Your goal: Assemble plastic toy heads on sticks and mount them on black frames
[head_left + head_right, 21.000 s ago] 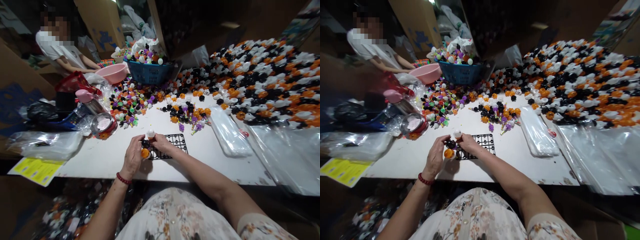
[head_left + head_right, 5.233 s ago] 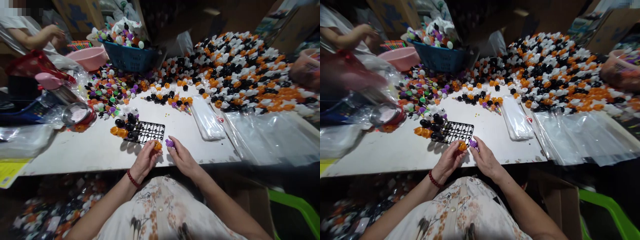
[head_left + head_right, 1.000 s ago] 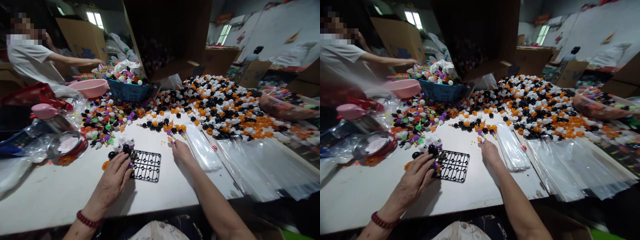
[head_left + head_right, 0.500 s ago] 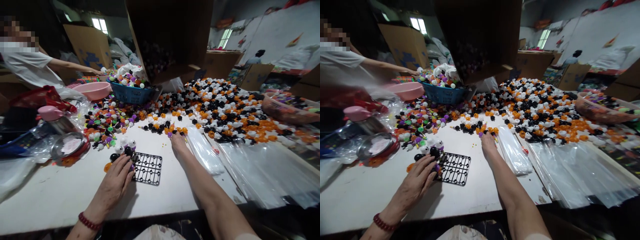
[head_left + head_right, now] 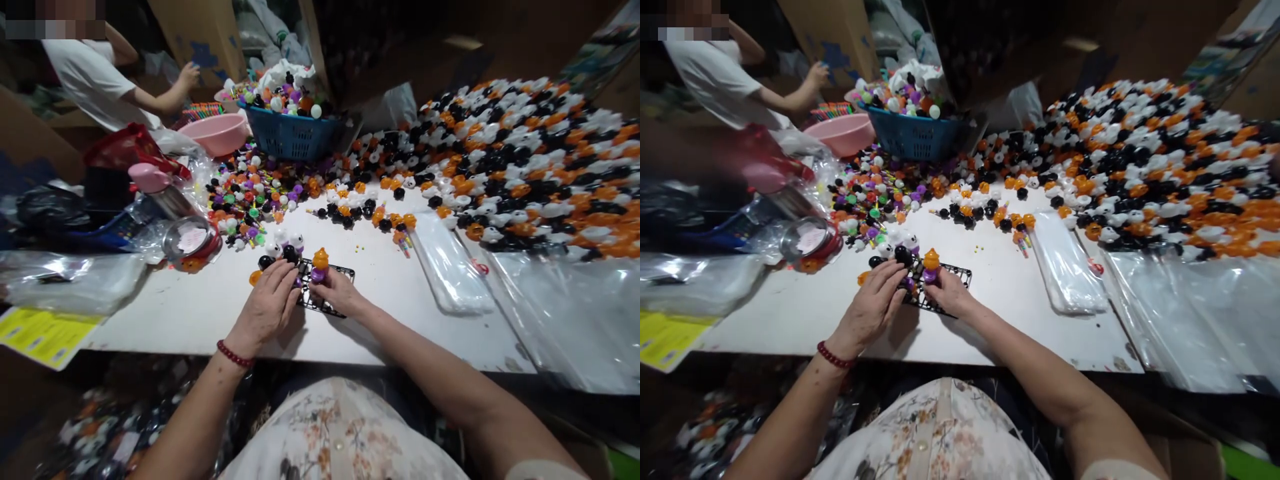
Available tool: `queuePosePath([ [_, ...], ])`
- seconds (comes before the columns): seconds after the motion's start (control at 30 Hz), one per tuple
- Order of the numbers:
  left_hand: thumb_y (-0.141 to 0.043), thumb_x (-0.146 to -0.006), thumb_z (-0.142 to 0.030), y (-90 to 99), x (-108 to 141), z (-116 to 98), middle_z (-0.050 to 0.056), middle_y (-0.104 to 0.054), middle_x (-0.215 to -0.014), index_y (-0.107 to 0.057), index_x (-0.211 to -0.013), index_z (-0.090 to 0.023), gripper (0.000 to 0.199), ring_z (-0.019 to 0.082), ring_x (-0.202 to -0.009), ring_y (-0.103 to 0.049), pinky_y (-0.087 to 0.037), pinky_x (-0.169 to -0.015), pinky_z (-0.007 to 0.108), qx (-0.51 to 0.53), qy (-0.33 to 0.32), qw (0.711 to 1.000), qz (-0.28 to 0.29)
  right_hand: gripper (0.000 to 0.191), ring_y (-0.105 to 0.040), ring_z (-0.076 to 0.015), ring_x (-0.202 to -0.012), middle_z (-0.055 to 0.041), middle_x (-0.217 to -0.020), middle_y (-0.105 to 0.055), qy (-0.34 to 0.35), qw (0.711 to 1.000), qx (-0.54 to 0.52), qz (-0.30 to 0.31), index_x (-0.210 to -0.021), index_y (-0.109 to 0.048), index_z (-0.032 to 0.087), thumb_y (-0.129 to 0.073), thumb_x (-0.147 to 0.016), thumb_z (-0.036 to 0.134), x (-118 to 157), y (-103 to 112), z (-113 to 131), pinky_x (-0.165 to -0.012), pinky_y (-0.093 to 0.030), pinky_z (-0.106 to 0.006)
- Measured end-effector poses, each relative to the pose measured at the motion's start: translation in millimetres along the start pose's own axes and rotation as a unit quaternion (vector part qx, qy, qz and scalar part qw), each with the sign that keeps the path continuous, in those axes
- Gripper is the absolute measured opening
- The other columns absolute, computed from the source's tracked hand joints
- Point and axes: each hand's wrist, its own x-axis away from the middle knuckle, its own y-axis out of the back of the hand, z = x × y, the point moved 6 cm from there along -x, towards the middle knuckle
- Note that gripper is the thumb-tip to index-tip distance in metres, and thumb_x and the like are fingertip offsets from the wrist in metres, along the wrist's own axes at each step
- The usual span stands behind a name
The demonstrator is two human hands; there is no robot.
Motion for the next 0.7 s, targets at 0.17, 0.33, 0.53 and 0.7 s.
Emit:
queuePosePath([
  [0.17, -0.05, -0.096, -0.016, 1.0, 0, 0, 0.017, -0.057, -0.133, -0.051, -0.135, -0.013, 0.039, 0.03, -0.135, -0.047, -0.045, -0.113, 0.052, 0.005, -0.002, 1.0, -0.005, 0.013, -0.063, -0.0189, -0.078, -0.0009, -0.083, -0.068, 0.006, 1.0, 0.026, -0.005, -0.092, -0.061, 0.02, -0.064, -0.085, 0.03, -7, -9, 9, -0.071, -0.05, -0.03],
  [0.33, -0.049, -0.096, -0.018, -1.5, -1, 1, 0.017, -0.057, -0.134, -0.046, -0.141, -0.015, 0.045, 0.03, -0.135, -0.047, -0.045, -0.113, 0.054, 0.014, 0.001, 1.0, 0.0, 0.017, -0.063, -0.0196, -0.078, -0.0041, -0.087, -0.07, 0.026, 0.992, 0.122, 0.015, -0.103, -0.06, 0.019, -0.058, -0.086, 0.018, -7, -6, 27, -0.073, -0.048, -0.029],
  [0.53, -0.048, -0.097, -0.02, -3.8, -2, 2, 0.016, -0.058, -0.135, -0.043, -0.145, -0.018, 0.049, 0.03, -0.135, -0.048, -0.045, -0.113, 0.055, 0.023, 0.01, 1.0, 0.009, 0.025, -0.064, -0.0231, -0.082, -0.0103, -0.097, -0.072, 0.055, 0.968, 0.244, 0.025, -0.115, -0.057, 0.017, -0.052, -0.091, 0.019, -6, -3, 34, -0.074, -0.045, -0.03],
  [0.7, -0.049, -0.097, -0.021, -3.7, -2, 2, 0.017, -0.056, -0.136, -0.044, -0.144, -0.017, 0.048, 0.03, -0.135, -0.047, -0.045, -0.113, 0.054, 0.019, 0.007, 1.0, 0.009, 0.028, -0.065, -0.0231, -0.083, -0.0101, -0.098, -0.073, 0.029, 0.966, 0.255, 0.034, -0.119, -0.055, 0.016, -0.049, -0.092, 0.019, -8, 2, 32, -0.072, -0.044, -0.029],
])
